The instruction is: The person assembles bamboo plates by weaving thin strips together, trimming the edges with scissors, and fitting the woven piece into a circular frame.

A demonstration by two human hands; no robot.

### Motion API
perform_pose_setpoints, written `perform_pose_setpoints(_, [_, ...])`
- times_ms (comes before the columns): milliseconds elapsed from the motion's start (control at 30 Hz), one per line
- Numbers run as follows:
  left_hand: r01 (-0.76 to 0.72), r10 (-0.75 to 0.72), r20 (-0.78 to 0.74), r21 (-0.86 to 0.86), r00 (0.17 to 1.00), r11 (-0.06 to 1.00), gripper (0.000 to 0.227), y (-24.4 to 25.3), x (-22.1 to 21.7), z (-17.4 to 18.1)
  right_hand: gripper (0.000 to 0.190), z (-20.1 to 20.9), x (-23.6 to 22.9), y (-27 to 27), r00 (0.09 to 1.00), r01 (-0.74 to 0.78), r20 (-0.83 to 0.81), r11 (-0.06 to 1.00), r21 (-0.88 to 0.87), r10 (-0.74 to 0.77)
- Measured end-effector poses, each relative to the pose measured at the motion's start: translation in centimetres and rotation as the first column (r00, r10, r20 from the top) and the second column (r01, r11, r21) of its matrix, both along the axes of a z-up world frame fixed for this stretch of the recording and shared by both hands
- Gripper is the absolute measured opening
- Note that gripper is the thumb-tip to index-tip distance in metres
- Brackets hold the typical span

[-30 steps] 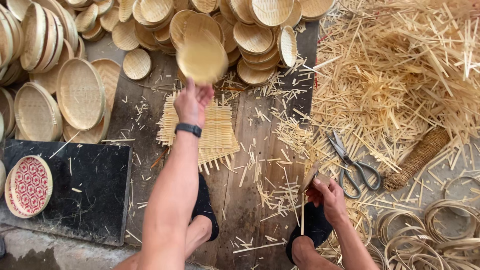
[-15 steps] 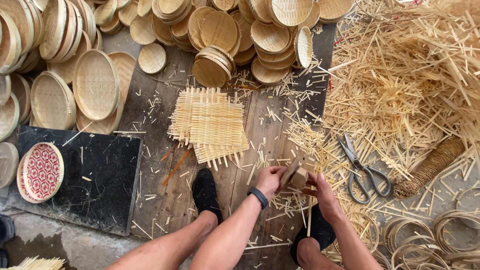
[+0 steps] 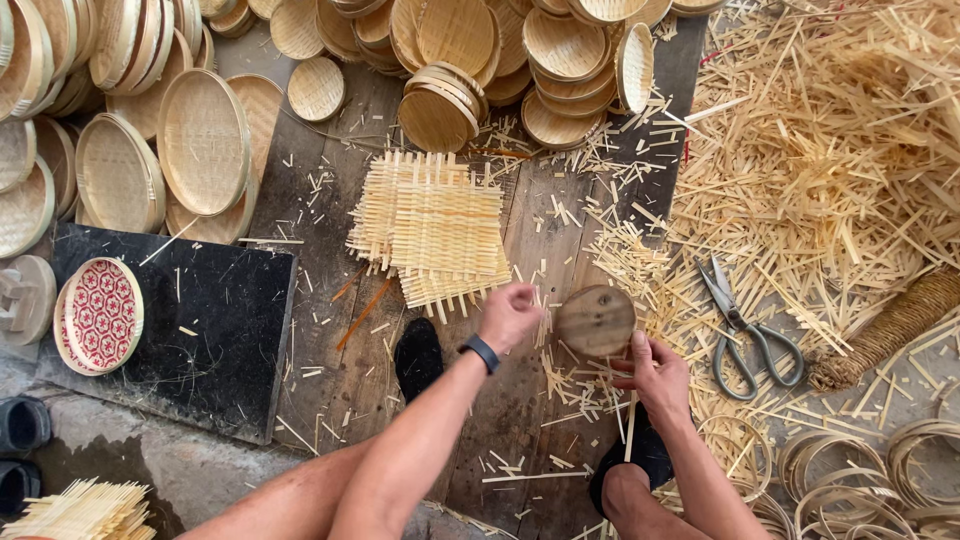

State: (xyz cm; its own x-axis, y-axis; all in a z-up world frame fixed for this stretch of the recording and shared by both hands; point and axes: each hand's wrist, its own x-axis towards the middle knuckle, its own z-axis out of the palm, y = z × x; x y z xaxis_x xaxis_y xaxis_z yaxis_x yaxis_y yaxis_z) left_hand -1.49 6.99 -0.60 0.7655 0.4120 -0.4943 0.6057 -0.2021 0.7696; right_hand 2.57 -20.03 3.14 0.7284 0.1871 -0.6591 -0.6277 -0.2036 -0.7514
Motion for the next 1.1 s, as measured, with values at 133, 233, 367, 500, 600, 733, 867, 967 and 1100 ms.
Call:
perform_pose_setpoints(133, [-0.245,0.041,0.286,0.730,0.957,0.638,0.039,10.7,1.8,-0.3,0.062,1.6,0.8,0.2,0.999,0.036,-0.006,0.998,0.049,-0.036])
perform_pose_setpoints(233, [-0.155,0.220,0.029,0.799,0.975,0.581,0.067,17.7,2.3,1.2,0.056,5.0,2.3,1.3,0.993,0.053,-0.103,0.999,0.014,-0.051])
perform_pose_setpoints(367, [-0.170,0.283,-0.031,0.735,0.959,0.656,0.053,19.4,2.7,2.4,0.048,6.7,4.1,3.7,0.997,-0.056,-0.055,0.998,-0.030,0.054])
perform_pose_setpoints(500, [-0.310,0.302,0.142,0.706,0.943,0.637,0.024,18.8,2.5,4.2,0.040,3.6,3.6,3.4,0.996,-0.086,-0.015,0.992,0.092,0.088])
perform_pose_setpoints(600, [-0.417,0.336,0.247,0.503,0.909,0.757,0.019,18.6,2.6,6.2,0.042,0.9,2.0,3.3,0.991,0.007,-0.131,0.977,0.213,0.021])
perform_pose_setpoints(733, [-0.391,0.500,0.497,-0.313,0.709,0.866,0.020,18.0,1.5,9.3,0.039,-0.5,0.7,1.8,0.999,0.028,-0.021,0.989,0.142,-0.026])
perform_pose_setpoints(867, [-0.329,0.488,0.414,-0.398,0.768,0.856,0.038,11.6,1.4,10.5,0.040,0.7,1.5,-0.4,0.982,0.043,0.174,0.985,0.165,-0.072])
perform_pose_setpoints(967, [-0.353,0.467,0.136,-0.482,0.874,0.802,0.044,3.4,1.0,8.8,0.040,1.7,2.8,-0.9,0.998,0.055,0.023,0.963,0.263,-0.064])
perform_pose_setpoints(1100, [-0.252,0.297,0.072,-0.367,0.952,0.895,0.045,-0.9,-0.1,5.4,0.025,1.4,3.6,0.0,0.996,-0.090,-0.006,0.996,0.008,0.090])
